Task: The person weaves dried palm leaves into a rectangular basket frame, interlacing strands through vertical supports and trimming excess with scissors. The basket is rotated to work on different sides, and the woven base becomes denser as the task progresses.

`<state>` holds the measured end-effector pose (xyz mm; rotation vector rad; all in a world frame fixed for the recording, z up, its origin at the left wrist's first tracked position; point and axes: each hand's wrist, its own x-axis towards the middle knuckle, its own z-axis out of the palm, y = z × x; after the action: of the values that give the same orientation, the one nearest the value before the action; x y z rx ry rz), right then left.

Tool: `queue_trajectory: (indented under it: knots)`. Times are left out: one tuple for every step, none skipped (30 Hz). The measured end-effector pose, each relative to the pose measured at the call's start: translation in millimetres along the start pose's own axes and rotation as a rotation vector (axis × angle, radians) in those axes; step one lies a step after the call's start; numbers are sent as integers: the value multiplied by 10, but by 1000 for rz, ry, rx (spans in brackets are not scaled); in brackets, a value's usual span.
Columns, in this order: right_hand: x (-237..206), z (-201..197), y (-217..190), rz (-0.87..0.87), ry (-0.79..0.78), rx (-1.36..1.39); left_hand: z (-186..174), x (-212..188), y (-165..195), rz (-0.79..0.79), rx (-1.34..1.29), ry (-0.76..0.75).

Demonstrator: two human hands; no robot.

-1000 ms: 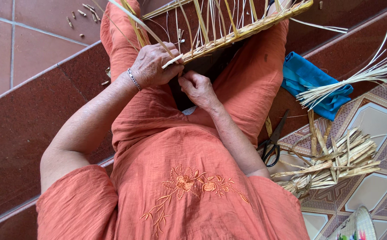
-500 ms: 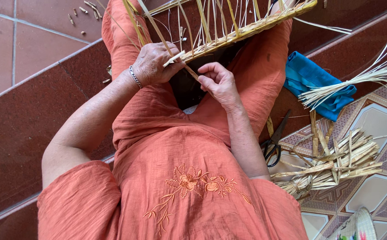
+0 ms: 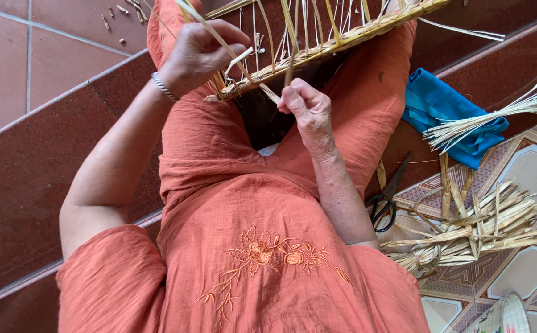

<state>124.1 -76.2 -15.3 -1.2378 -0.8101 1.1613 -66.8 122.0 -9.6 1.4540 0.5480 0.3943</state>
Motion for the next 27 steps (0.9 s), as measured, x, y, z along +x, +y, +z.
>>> queue_trajectory:
  knots:
    - [18, 24, -20, 15, 3, -64, 64, 46, -26, -17, 21, 14]
    - [52, 44, -42, 28, 6, -130, 100, 77, -30, 46, 144, -8]
    - [86, 62, -67, 41, 8, -196, 124, 100, -20, 110, 268, -30]
    - [113, 82, -94, 55, 14, -192, 139, 114, 2, 174, 392, -52]
    - [142, 103, -120, 69, 20, -188, 145, 127, 32, 249, 451, -39]
    - [172, 119, -147, 83, 25, -184, 147, 136, 66, 324, 511, -27]
    - [196, 137, -173, 78, -1, -178, 153, 134, 97, 396, 570, -15]
    - [213, 156, -194, 74, -27, -170, 165, 128, 122, 400, 590, -5]
    - [225, 175, -212, 70, -52, -163, 181, 121, 140, 404, 611, 6]
    - [228, 195, -224, 81, -49, -163, 200, 115, 148, 409, 631, 16]
    - [227, 211, -231, 91, -46, -164, 226, 119, 147, 514, 687, 0]
    - [224, 220, -233, 102, -42, -165, 254, 121, 141, 620, 741, -18]
    - [221, 221, -228, 73, -49, -136, 270, 119, 130, 724, 795, -35]
    - [213, 217, -217, 46, -56, -107, 279, 115, 119, 664, 827, -38]
    - [209, 207, -199, 16, -63, -78, 280, 109, 107, 605, 859, -41]
    - [205, 187, -176, 38, -9, -94, 277, 106, 96, 547, 889, -45]
    - [198, 164, -147, 59, 47, -112, 259, 106, 87, 405, 751, -48]
    - [192, 137, -112, 78, 103, -129, 233, 109, 79, 265, 614, -52]
    - [186, 121, -66, 98, 139, -158, 212, 115, 70, 127, 475, -58]
    - [179, 119, -11, 118, 175, -187, 201, 125, 57, 94, 311, -70]
    - [175, 115, 44, 138, 210, -215, 199, 143, 41, 60, 148, -82]
    - [167, 121, 102, 103, 197, -206, 196, 161, 23, 24, -15, -95]
    - [155, 141, 161, 69, 184, -197, 184, 171, 4, 24, 42, -113]
    - [146, 159, 213, 36, 171, -188, 178, 179, -17, 25, 100, -130]
    - [145, 170, 253, 39, 174, -176, 169, 190, -38, 27, 160, -146]
    - [149, 182, 283, 42, 177, -165, 160, 199, -57, 28, 216, -156]
    - [154, 195, 304, 46, 180, -154, 153, 207, -77, 30, 271, -167]
